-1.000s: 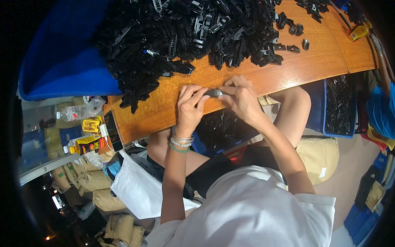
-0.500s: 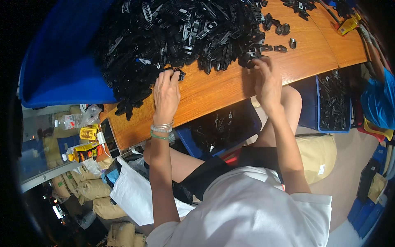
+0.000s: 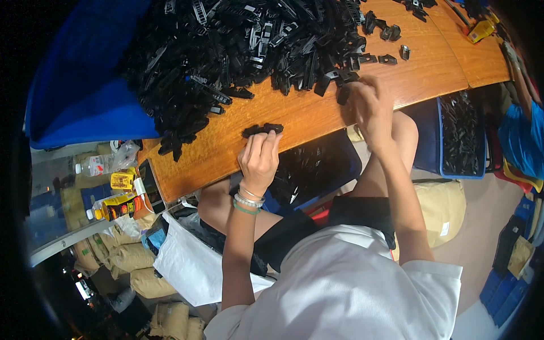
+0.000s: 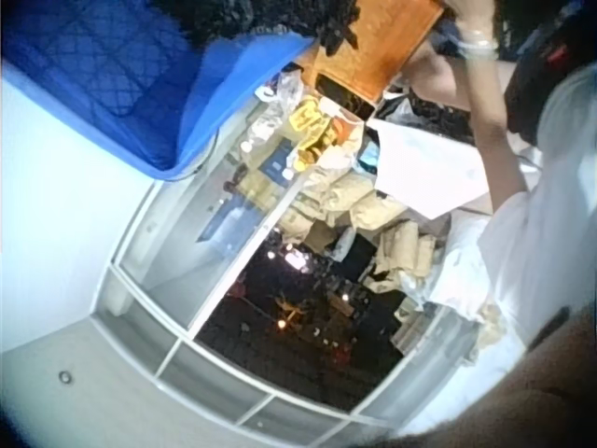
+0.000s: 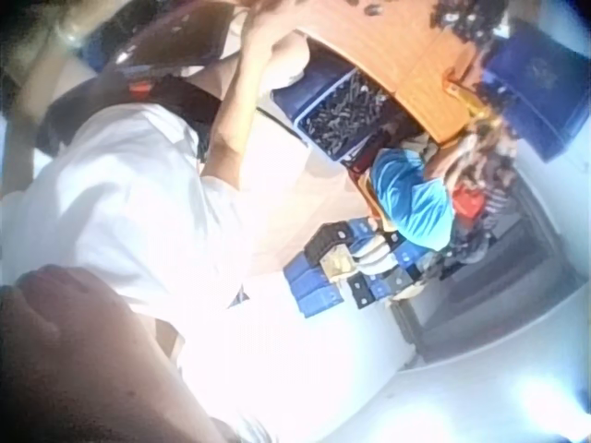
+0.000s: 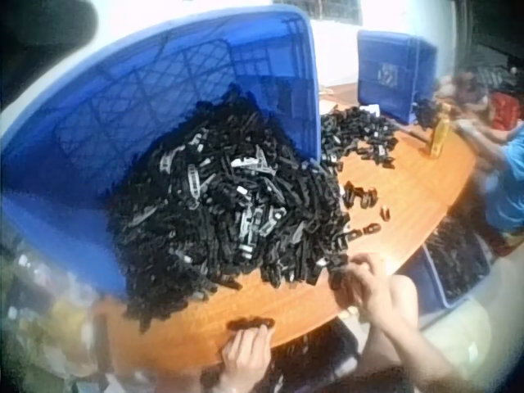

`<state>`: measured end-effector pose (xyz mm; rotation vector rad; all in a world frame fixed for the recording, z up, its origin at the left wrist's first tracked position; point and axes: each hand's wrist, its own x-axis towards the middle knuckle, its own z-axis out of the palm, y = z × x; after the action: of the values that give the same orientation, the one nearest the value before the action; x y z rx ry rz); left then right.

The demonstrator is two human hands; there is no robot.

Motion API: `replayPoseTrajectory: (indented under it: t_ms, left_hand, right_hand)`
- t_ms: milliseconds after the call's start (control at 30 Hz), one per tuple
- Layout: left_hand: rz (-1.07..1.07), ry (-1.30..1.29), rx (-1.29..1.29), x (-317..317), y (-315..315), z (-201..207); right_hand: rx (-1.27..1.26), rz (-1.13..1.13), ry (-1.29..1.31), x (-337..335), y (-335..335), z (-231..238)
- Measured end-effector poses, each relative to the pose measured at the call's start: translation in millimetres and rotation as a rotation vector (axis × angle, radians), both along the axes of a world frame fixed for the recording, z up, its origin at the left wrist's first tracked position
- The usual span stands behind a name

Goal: The person assembles small plastic components by hand at a table.

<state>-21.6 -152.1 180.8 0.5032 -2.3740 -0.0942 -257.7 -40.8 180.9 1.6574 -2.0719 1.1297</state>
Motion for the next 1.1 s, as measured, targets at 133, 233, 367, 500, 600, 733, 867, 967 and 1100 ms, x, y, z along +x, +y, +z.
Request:
replayPoseTrajectory:
  t_ms: [133, 233, 367, 500, 600, 733, 867, 967, 1100]
  left_hand:
    - [-0.021, 0.122, -0.03, 8.9, 0.4, -3.6]
    - [0.17, 0.105, 0.263, 14.7, -2.3, 6.5]
    - [0.085, 0.086, 0.433, 22.8, -17.6, 2.1]
    - [-0.023, 0.047, 0.481, 16.8, -19.3, 8.0]
    - [-0.062, 0.014, 0.484, 16.1, -23.3, 10.0]
    - [-0.095, 0.002, 0.479, 16.4, -27.4, 9.3]
    - [-0.133, 0.024, 0.474, 15.2, -28.6, 9.3]
    - [-0.16, 0.047, 0.486, 13.7, -30.7, 8.3]
    - [-0.151, 0.004, 0.488, 11.0, -29.8, 9.8]
  right_hand:
    - [0.102, -0.378, -0.091, 20.7, -13.2, -9.1]
    - [0.096, -0.33, -0.067, 21.6, -11.1, -11.2]
    - [0.039, -0.131, -0.182, 27.8, -8.1, -11.1]
    - [0.126, 0.049, -0.422, 47.4, -8.8, 1.4]
    - [0.266, 0.367, -0.624, 68.7, -17.3, 15.6]
    - [0.265, 0.349, -0.569, 66.6, -22.2, 11.4]
    - [0.328, 0.354, -0.502, 67.8, -29.3, 20.6]
    - [0.25, 0.463, -0.401, 61.7, -38.9, 19.1]
    - [0.318, 0.428, -0.493, 70.5, -45.8, 14.4]
